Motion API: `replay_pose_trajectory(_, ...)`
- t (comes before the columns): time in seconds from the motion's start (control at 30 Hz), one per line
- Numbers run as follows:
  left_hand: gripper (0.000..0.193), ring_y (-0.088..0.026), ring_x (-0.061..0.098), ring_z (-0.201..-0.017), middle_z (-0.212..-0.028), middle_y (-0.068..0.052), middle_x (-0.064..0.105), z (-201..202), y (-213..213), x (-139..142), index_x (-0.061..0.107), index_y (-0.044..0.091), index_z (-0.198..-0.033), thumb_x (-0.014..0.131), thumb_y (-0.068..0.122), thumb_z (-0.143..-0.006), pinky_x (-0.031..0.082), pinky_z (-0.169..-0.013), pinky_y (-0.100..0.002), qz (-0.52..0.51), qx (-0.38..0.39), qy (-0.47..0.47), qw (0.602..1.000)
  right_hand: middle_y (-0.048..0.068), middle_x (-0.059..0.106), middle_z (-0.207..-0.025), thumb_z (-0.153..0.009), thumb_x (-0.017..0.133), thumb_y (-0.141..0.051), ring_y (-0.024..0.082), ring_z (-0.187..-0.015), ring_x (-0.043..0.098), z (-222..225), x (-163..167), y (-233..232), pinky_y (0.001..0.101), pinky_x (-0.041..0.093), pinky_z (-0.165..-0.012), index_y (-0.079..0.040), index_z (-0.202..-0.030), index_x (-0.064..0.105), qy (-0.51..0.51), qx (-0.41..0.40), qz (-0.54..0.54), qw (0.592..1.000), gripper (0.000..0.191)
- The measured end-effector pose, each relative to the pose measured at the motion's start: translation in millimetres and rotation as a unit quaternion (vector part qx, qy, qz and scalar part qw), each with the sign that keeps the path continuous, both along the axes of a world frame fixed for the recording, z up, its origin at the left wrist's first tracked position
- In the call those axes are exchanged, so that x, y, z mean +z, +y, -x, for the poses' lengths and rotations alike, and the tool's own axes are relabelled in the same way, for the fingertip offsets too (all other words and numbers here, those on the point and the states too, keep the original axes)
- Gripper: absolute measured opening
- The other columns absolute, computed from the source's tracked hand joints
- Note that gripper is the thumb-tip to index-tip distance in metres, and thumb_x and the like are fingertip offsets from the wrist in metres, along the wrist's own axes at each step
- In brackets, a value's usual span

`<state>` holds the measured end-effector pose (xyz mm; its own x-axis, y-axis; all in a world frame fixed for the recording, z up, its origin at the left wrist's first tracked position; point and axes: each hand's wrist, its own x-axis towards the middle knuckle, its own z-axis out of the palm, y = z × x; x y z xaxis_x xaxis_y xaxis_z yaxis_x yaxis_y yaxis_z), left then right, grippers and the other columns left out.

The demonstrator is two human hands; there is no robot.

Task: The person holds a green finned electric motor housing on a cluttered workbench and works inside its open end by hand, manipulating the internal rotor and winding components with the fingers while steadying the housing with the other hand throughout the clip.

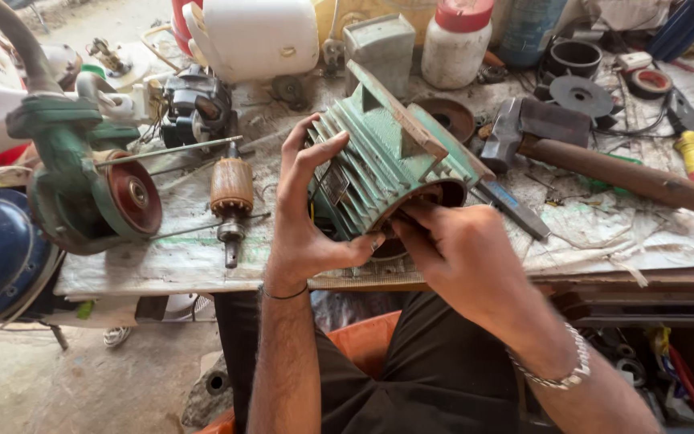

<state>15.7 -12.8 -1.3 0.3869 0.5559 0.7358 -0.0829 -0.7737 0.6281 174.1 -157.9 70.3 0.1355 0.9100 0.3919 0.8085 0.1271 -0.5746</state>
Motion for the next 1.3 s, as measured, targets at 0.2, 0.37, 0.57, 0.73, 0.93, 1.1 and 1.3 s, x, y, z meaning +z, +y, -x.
replay_pose_trajectory(0.2, 0.089, -0.040, 0.044, -0.155, -0.161, -0.023, 0.040, 0, 0, 1, 0.057, 0.017, -0.144, 0.086, 0.034, -0.061, 0.041, -0.129, -0.055, -0.007, -0.001, -0.001, 1.000, 0.016, 0.074, -0.071, -0.089, 0.070, -0.010, 0.024, -0.049, 0.070, -11, -34, 0, 0.0357, 0.051, -0.046, 0.001, -0.104, 0.075, 0.021, 0.003, -0.015, 1.000, 0.020)
replay_pose_trajectory(0.37, 0.090, -0.041, 0.044, -0.154, -0.161, -0.024, 0.040, 0, 1, 1, 0.057, 0.017, -0.144, 0.087, 0.037, -0.061, 0.042, -0.128, -0.055, -0.001, -0.016, -0.012, 1.000, 0.018, 0.075, -0.080, -0.092, 0.067, -0.008, 0.027, -0.057, 0.071, -3, -23, -2, 0.0373, 0.054, -0.053, 0.003, -0.112, 0.072, -0.050, 0.044, -0.074, 0.995, 0.023)
replay_pose_trajectory(0.57, 0.090, -0.040, 0.044, -0.155, -0.159, -0.022, 0.044, 0, 0, 1, 0.057, 0.017, -0.144, 0.087, 0.033, -0.060, 0.041, -0.130, -0.054, -0.010, -0.009, -0.011, 1.000, 0.018, 0.071, -0.075, -0.087, 0.070, -0.007, 0.032, -0.061, 0.069, 2, -11, -1, 0.0417, 0.054, -0.054, 0.004, -0.117, 0.070, -0.113, 0.047, -0.091, 0.988, 0.032)
replay_pose_trajectory(0.73, 0.091, -0.039, 0.044, -0.155, -0.161, -0.023, 0.041, -1, -2, 2, 0.058, 0.015, -0.143, 0.088, 0.030, -0.058, 0.040, -0.129, -0.054, -0.001, -0.008, -0.009, 1.000, 0.015, 0.069, -0.073, -0.086, 0.070, -0.006, 0.028, -0.056, 0.067, -10, -34, -3, 0.0391, 0.054, -0.049, 0.005, -0.117, 0.069, -0.229, 0.056, -0.031, 0.971, 0.033)
replay_pose_trajectory(0.93, 0.092, -0.040, 0.042, -0.155, -0.161, -0.023, 0.041, -1, -2, -1, 0.057, 0.014, -0.143, 0.088, 0.030, -0.058, 0.039, -0.130, -0.055, -0.014, -0.001, -0.008, 1.000, 0.012, 0.066, -0.068, -0.083, 0.069, -0.005, 0.026, -0.055, 0.065, -15, -36, -10, 0.0380, 0.054, -0.050, 0.008, -0.122, 0.066, -0.301, 0.069, -0.013, 0.951, 0.042)
replay_pose_trajectory(1.1, 0.092, -0.040, 0.045, -0.154, -0.158, -0.023, 0.045, 1, 1, -2, 0.058, 0.015, -0.143, 0.087, 0.030, -0.057, 0.041, -0.129, -0.056, 0.005, -0.021, -0.014, 1.000, 0.012, 0.066, -0.076, -0.076, 0.066, -0.002, 0.026, -0.063, 0.066, -6, -18, -9, 0.0373, 0.056, -0.057, 0.008, -0.126, 0.064, -0.297, 0.068, -0.097, 0.947, 0.050)
replay_pose_trajectory(1.3, 0.090, -0.040, 0.046, -0.153, -0.159, -0.023, 0.043, 0, 2, -2, 0.058, 0.017, -0.143, 0.086, 0.030, -0.059, 0.044, -0.128, -0.056, 0.012, -0.020, -0.010, 1.000, 0.011, 0.066, -0.072, -0.077, 0.067, -0.005, 0.024, -0.061, 0.066, -17, -28, -8, 0.0343, 0.055, -0.052, 0.004, -0.123, 0.067, -0.331, 0.054, -0.058, 0.940, 0.047)
